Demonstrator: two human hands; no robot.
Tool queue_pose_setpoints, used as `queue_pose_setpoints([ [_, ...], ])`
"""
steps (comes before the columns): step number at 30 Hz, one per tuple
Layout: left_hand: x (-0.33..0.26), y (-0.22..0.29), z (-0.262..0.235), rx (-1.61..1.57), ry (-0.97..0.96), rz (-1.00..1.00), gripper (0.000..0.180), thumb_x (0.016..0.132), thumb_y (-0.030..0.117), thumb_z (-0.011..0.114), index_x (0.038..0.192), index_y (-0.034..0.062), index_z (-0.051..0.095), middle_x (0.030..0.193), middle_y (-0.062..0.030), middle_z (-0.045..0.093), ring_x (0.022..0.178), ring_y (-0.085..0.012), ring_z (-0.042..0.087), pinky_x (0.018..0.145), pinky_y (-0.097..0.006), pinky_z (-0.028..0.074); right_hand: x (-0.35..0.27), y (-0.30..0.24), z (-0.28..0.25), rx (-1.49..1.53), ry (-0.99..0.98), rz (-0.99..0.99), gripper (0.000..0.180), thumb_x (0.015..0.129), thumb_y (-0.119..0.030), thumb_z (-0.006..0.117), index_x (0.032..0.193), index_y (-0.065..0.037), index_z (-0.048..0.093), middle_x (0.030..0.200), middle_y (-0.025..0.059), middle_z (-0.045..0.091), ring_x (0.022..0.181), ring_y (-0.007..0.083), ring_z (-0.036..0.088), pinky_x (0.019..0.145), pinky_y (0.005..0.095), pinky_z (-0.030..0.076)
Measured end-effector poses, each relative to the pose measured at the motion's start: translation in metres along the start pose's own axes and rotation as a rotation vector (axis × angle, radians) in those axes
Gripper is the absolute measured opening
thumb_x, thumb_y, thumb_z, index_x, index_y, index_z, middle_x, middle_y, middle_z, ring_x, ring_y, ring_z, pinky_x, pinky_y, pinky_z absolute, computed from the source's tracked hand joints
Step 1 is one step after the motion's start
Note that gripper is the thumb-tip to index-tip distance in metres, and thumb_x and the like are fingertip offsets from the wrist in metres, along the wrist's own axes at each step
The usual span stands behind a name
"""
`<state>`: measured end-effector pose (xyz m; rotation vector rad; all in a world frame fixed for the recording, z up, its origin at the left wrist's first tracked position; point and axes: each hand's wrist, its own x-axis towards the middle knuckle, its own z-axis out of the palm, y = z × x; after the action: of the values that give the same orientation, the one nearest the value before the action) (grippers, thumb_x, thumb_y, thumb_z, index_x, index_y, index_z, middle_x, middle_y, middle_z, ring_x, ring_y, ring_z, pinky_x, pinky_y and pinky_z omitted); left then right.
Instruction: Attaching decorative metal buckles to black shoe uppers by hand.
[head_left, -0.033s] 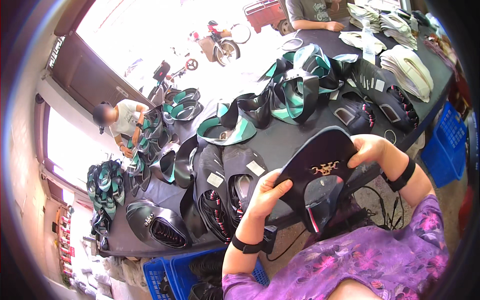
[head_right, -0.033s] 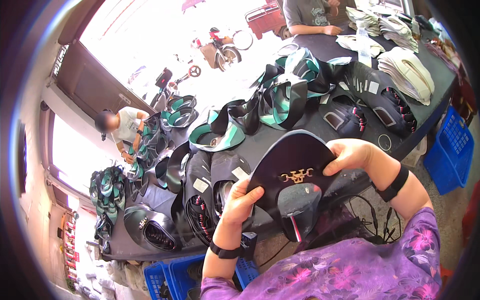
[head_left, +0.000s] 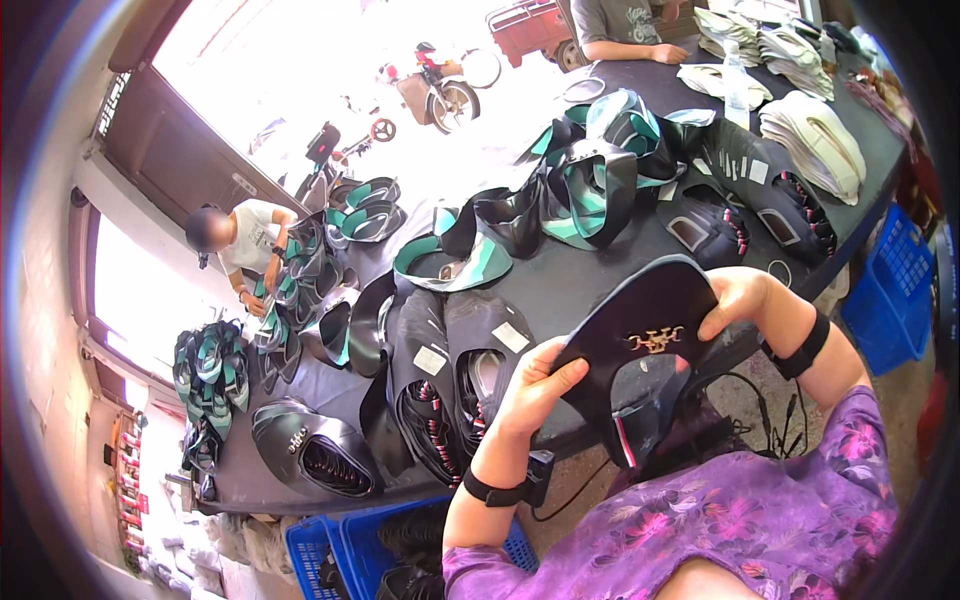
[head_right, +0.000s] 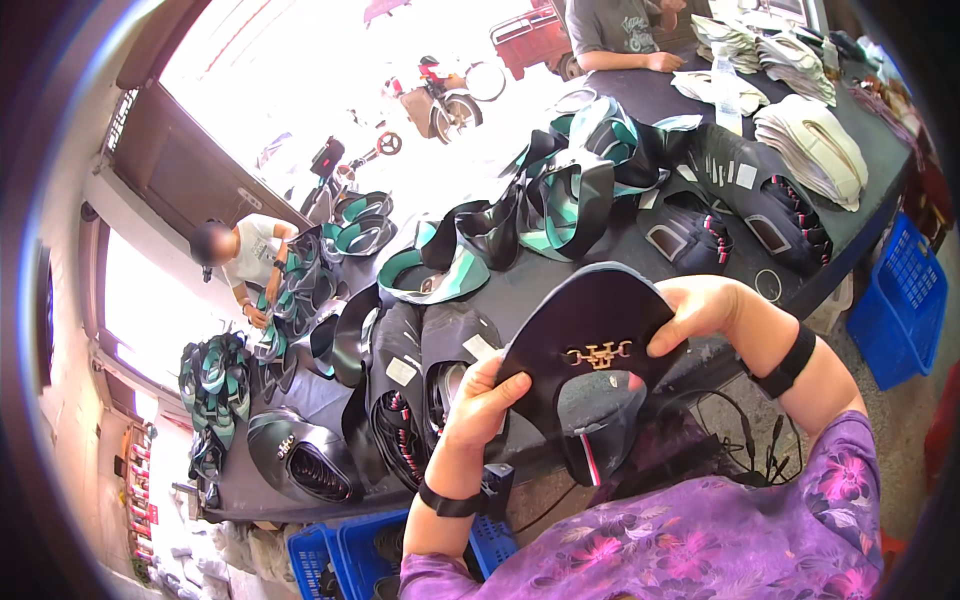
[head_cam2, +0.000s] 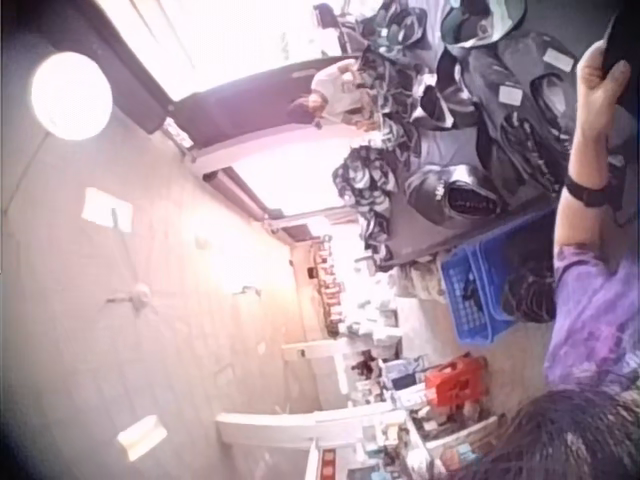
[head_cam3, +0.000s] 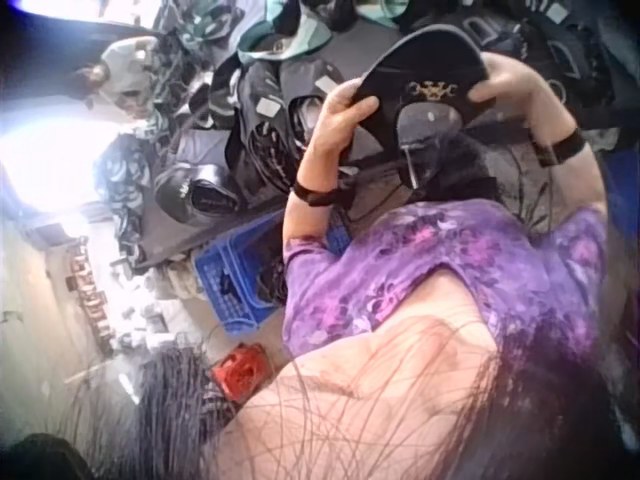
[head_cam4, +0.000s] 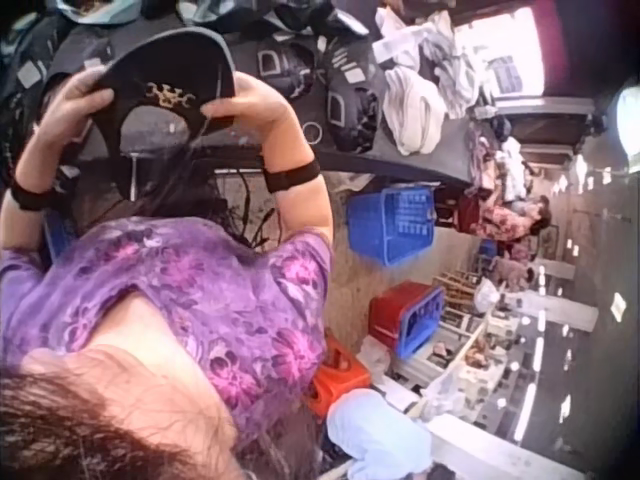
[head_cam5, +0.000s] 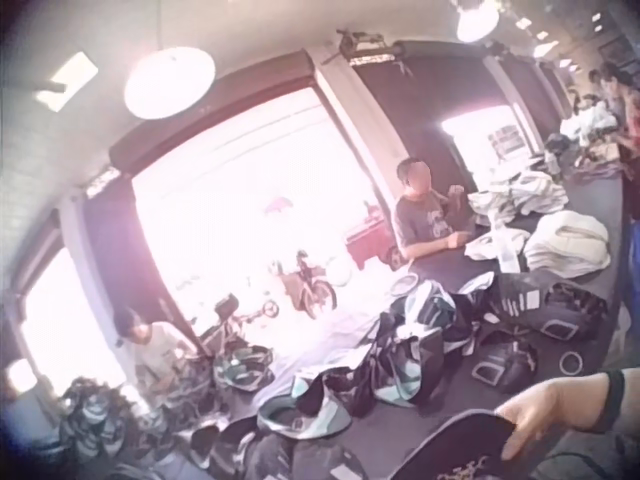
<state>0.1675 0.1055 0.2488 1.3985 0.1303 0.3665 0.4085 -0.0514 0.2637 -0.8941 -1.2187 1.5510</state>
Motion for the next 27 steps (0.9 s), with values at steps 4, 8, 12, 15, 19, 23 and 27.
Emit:
queue_pose_setpoints([
  [4,0.001,0.007,0.002,-0.030,0.008,0.044,0.025,0.084,0.007,0.057,0.109,0.0024,0.056,0.099,0.0010,0.059,0.089,-0.0062,0.051,0.079,-0.022,0.041,0.007,-0.010,0.005,0.090,-0.196,-0.033,0.046,0.078,-0.009,0.061,0.119,0.005,0.044,0.105,0.0182,0.058,0.100,0.0291,0.055,0.088,0.0345,0.042],
  [8,0.005,0.053,0.014,0.739,0.090,0.314,0.018,0.080,0.002,0.056,0.097,0.0010,0.061,0.083,-0.0070,0.064,0.076,-0.0155,0.059,0.070,-0.025,0.044,-0.001,-0.020,0.012,-0.148,-0.047,-0.161,0.039,0.080,-0.006,0.058,0.116,0.004,0.047,0.110,0.0155,0.057,0.105,0.0242,0.053,0.089,0.0339,0.041],
  [12,0.011,0.077,0.009,1.303,0.069,1.016,0.025,0.060,0.005,0.058,0.083,0.0069,0.064,0.090,-0.0067,0.065,0.084,-0.0211,0.062,0.070,-0.031,0.045,-0.001,-0.067,0.049,-1.082,-0.072,-0.450,0.048,0.069,-0.001,0.060,0.116,-0.008,0.053,0.112,0.0095,0.057,0.103,0.0260,0.055,0.086,0.0327,0.043],
  [15,0.016,0.027,-0.001,1.564,0.040,0.777,0.022,0.062,0.011,0.056,0.082,0.0061,0.060,0.094,-0.0074,0.063,0.090,-0.0206,0.059,0.075,-0.032,0.046,0.010,-0.031,0.031,-1.810,0.021,-0.626,0.035,0.074,-0.015,0.051,0.108,-0.011,0.058,0.109,0.0057,0.058,0.103,0.0227,0.055,0.088,0.0337,0.044],
  [19,0.011,-0.087,-0.002,1.762,-0.149,0.351,0.030,0.070,0.010,0.051,0.100,0.0042,0.053,0.106,-0.0154,0.055,0.094,-0.0243,0.053,0.089,-0.037,0.038,-0.004,0.103,-0.012,-1.727,-0.026,-0.340,0.048,0.071,-0.008,0.050,0.119,-0.006,0.047,0.125,0.0102,0.047,0.115,0.0243,0.046,0.098,0.0340,0.036],
  [23,-0.006,-0.082,0.020,1.837,-0.233,0.245,0.049,0.074,0.012,0.049,0.122,0.0070,0.042,0.121,-0.0215,0.044,0.109,-0.0300,0.046,0.099,-0.044,0.028,-0.023,0.090,0.015,-1.413,-0.006,-0.156,0.065,0.062,-0.007,0.057,0.124,-0.001,0.040,0.131,0.0163,0.038,0.122,0.0306,0.036,0.103,0.0400,0.027],
  [27,-0.003,-0.079,0.030,1.850,-0.325,0.019,0.067,0.072,0.032,0.054,0.130,0.0045,0.034,0.129,-0.0296,0.032,0.122,-0.0412,0.028,0.104,-0.050,0.012,-0.018,0.103,0.021,-1.411,0.127,-0.138,0.068,0.067,-0.026,0.066,0.125,-0.001,0.039,0.131,0.0167,0.038,0.121,0.0305,0.037,0.102,0.0409,0.027],
])
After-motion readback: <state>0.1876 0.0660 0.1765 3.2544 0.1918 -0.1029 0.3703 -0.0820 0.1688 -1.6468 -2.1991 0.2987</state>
